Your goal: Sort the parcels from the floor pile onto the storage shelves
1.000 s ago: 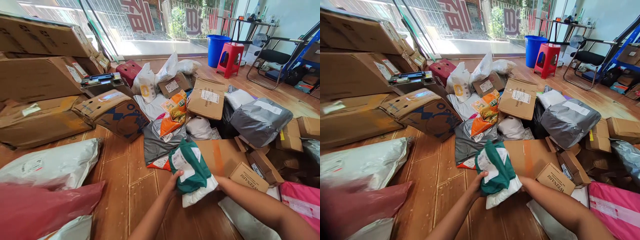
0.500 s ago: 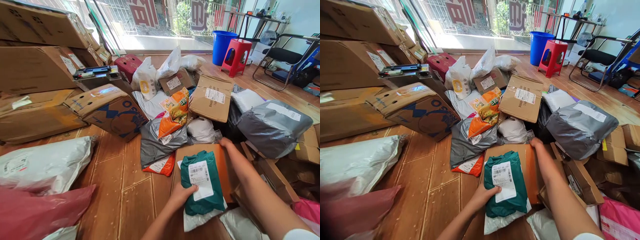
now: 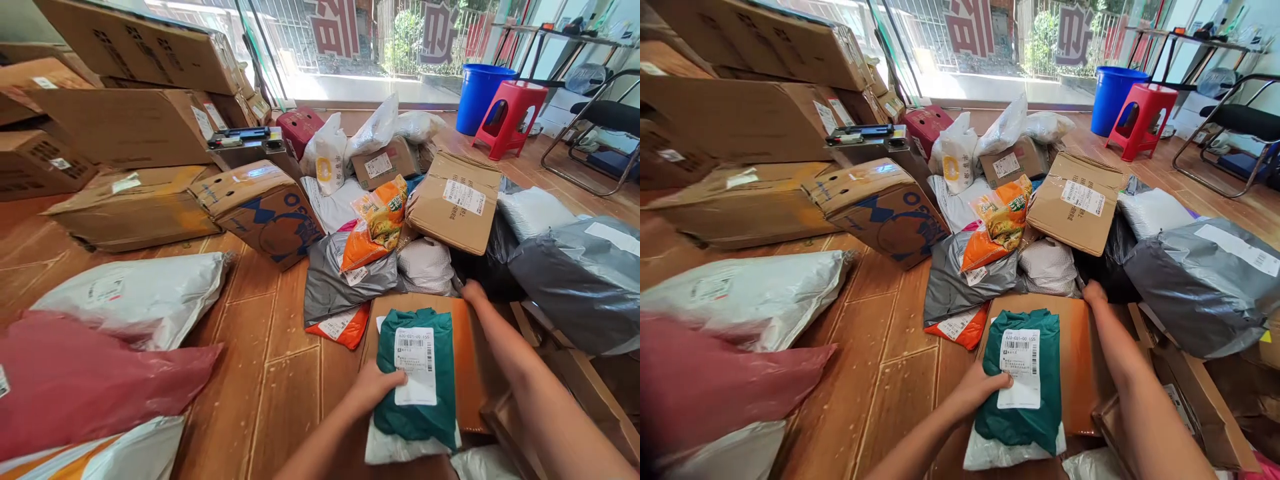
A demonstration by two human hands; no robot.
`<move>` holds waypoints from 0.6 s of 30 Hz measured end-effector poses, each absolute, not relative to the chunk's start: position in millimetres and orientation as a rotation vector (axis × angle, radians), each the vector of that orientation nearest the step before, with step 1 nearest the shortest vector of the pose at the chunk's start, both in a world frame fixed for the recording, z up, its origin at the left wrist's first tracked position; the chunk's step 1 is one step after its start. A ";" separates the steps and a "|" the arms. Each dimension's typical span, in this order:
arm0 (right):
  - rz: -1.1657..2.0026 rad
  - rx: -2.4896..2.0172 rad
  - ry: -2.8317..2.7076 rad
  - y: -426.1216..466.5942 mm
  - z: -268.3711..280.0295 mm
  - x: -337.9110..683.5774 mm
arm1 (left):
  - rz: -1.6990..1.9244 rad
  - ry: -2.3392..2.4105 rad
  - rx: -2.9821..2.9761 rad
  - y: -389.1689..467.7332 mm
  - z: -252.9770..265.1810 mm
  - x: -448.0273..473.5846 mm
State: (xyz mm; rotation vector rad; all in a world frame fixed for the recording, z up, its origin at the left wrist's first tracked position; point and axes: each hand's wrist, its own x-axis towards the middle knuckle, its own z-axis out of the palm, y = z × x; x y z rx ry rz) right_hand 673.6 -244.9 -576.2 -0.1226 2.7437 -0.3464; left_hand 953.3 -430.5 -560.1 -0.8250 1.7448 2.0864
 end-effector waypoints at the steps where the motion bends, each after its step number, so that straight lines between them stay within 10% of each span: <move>1: -0.322 -0.157 2.767 -245.6 -570.3 682.7 | 2.071 1.771 -0.820 -434.8 -559.0 952.6; 12: -1.015 -1.300 2.442 -169.4 -417.4 802.9 | 2.156 1.672 -0.703 -437.5 -563.5 953.4; 18: -0.834 -1.439 2.337 -257.7 -469.5 819.0 | 2.243 1.454 -0.747 -440.6 -549.7 957.6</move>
